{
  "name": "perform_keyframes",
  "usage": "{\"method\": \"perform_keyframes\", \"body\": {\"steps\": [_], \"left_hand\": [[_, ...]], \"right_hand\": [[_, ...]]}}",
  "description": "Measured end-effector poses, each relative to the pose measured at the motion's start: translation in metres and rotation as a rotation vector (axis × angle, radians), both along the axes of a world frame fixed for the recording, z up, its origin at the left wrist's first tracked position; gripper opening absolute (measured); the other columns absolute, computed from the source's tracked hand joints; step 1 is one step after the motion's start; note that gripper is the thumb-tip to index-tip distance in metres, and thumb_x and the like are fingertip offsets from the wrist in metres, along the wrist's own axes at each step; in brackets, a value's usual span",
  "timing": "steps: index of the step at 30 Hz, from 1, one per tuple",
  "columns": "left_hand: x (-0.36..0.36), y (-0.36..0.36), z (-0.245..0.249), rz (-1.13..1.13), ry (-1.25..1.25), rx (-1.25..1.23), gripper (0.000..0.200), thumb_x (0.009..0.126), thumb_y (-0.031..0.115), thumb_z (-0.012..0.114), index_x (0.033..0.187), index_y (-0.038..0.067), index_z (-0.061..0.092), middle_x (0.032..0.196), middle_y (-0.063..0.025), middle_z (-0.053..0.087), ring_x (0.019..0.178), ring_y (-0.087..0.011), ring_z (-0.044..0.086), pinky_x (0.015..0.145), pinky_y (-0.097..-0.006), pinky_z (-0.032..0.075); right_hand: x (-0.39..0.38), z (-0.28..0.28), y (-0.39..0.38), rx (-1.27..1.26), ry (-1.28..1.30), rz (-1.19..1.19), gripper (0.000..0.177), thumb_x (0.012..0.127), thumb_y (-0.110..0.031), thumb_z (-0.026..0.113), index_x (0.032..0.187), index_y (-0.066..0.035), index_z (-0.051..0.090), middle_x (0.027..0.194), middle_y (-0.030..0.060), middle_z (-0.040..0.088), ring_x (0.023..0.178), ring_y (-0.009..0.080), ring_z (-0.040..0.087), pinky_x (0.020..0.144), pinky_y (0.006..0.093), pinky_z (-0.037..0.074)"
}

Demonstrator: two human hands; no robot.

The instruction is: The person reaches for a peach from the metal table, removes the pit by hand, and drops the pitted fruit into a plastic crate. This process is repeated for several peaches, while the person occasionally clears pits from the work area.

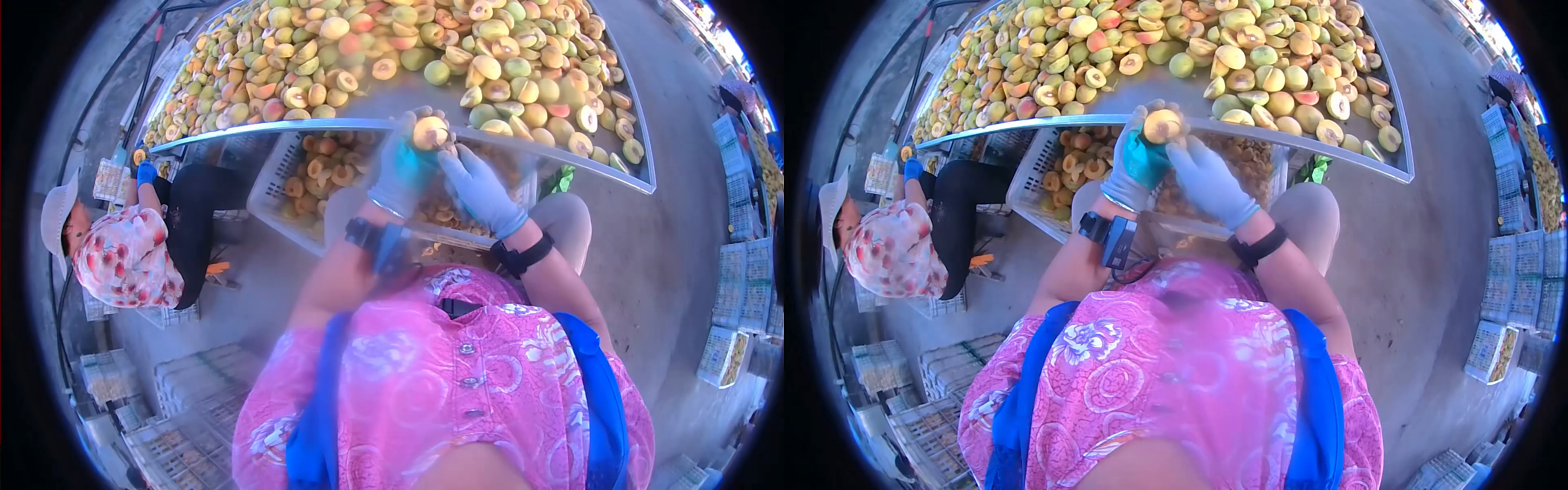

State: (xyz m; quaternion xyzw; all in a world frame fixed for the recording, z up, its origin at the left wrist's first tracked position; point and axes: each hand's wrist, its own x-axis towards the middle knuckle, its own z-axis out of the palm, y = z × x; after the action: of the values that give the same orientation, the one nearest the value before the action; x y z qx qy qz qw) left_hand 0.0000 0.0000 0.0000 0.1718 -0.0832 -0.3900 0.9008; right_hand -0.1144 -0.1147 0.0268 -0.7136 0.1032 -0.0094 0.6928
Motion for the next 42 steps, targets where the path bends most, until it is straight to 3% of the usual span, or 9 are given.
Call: {"method": "perform_keyframes", "body": {"steps": [5,9,15,23,30,33,35,38,42], "left_hand": [[-0.040,-0.001,0.027,0.164,-0.062,0.187,0.034,0.100,0.036,0.050,0.110,0.004,0.053,0.099,-0.0119,0.059,0.085,-0.0235,0.061,0.076,-0.0329,0.053],[-0.044,-0.004,0.024,0.129,0.055,0.153,0.035,0.099,0.039,0.051,0.109,0.005,0.053,0.097,-0.0096,0.059,0.082,-0.0202,0.060,0.075,-0.0313,0.053],[-0.047,-0.002,0.020,0.175,-0.112,0.212,0.047,0.096,0.049,0.051,0.114,0.006,0.053,0.101,-0.0104,0.061,0.089,-0.0220,0.061,0.079,-0.0315,0.052],[-0.059,-0.009,0.037,0.438,-0.316,0.437,0.040,0.099,0.045,0.047,0.103,0.006,0.055,0.094,-0.0088,0.063,0.083,-0.0196,0.062,0.073,-0.0298,0.052],[-0.058,-0.004,0.059,0.325,-0.309,0.571,0.037,0.102,0.036,0.041,0.092,0.004,0.057,0.081,-0.0071,0.058,0.073,-0.0168,0.056,0.072,-0.0301,0.049],[-0.051,-0.004,0.052,0.357,-0.405,0.610,0.042,0.102,0.038,0.040,0.087,0.004,0.058,0.077,-0.0074,0.058,0.071,-0.0166,0.056,0.069,-0.0301,0.049],[-0.044,-0.002,0.040,0.440,-0.549,0.604,0.051,0.098,0.052,0.045,0.095,0.003,0.059,0.083,-0.0099,0.064,0.068,-0.0191,0.063,0.060,-0.0274,0.052],[-0.035,0.002,0.042,0.237,-0.341,0.563,0.056,0.097,0.056,0.044,0.092,0.002,0.060,0.082,-0.0103,0.065,0.068,-0.0186,0.063,0.062,-0.0277,0.052],[-0.029,0.008,0.044,0.122,-0.393,0.580,0.061,0.096,0.059,0.043,0.090,0.001,0.060,0.080,-0.0109,0.065,0.068,-0.0192,0.063,0.063,-0.0293,0.053]], "right_hand": [[-0.012,0.000,0.007,-0.107,-0.054,-0.027,0.042,0.099,-0.037,0.048,0.115,0.001,0.057,0.086,0.0097,0.063,0.076,0.0156,0.058,0.069,0.0331,0.047],[-0.016,0.001,0.013,-0.058,-0.082,-0.038,0.043,0.100,-0.037,0.047,0.117,0.001,0.057,0.088,0.0098,0.063,0.078,0.0156,0.057,0.071,0.0326,0.047],[-0.021,0.009,0.020,0.046,-0.088,-0.038,0.043,0.101,-0.036,0.046,0.118,0.001,0.057,0.089,0.0068,0.061,0.081,0.0138,0.056,0.074,0.0303,0.047],[-0.016,0.006,0.026,-0.044,-0.109,-0.057,0.040,0.102,-0.037,0.044,0.107,0.000,0.058,0.083,0.0066,0.061,0.073,0.0138,0.057,0.066,0.0298,0.048],[-0.017,-0.003,0.031,-0.098,-0.084,-0.056,0.043,0.102,-0.039,0.043,0.107,0.001,0.058,0.084,0.0083,0.062,0.075,0.0143,0.057,0.069,0.0307,0.048],[-0.014,-0.006,0.033,-0.093,-0.226,-0.103,0.044,0.102,-0.040,0.043,0.110,0.001,0.058,0.087,0.0083,0.062,0.078,0.0146,0.056,0.073,0.0303,0.047],[-0.016,0.006,0.033,0.097,-0.044,-0.028,0.045,0.102,-0.039,0.044,0.114,0.001,0.057,0.091,0.0084,0.062,0.081,0.0146,0.055,0.075,0.0297,0.047],[-0.015,0.000,0.034,0.036,-0.047,-0.014,0.046,0.102,-0.039,0.045,0.115,0.003,0.057,0.090,0.0074,0.062,0.080,0.0145,0.054,0.075,0.0299,0.047],[-0.017,-0.005,0.037,0.017,-0.124,-0.016,0.048,0.101,-0.041,0.045,0.116,0.003,0.056,0.089,0.0058,0.061,0.078,0.0132,0.054,0.073,0.0300,0.047]]}}
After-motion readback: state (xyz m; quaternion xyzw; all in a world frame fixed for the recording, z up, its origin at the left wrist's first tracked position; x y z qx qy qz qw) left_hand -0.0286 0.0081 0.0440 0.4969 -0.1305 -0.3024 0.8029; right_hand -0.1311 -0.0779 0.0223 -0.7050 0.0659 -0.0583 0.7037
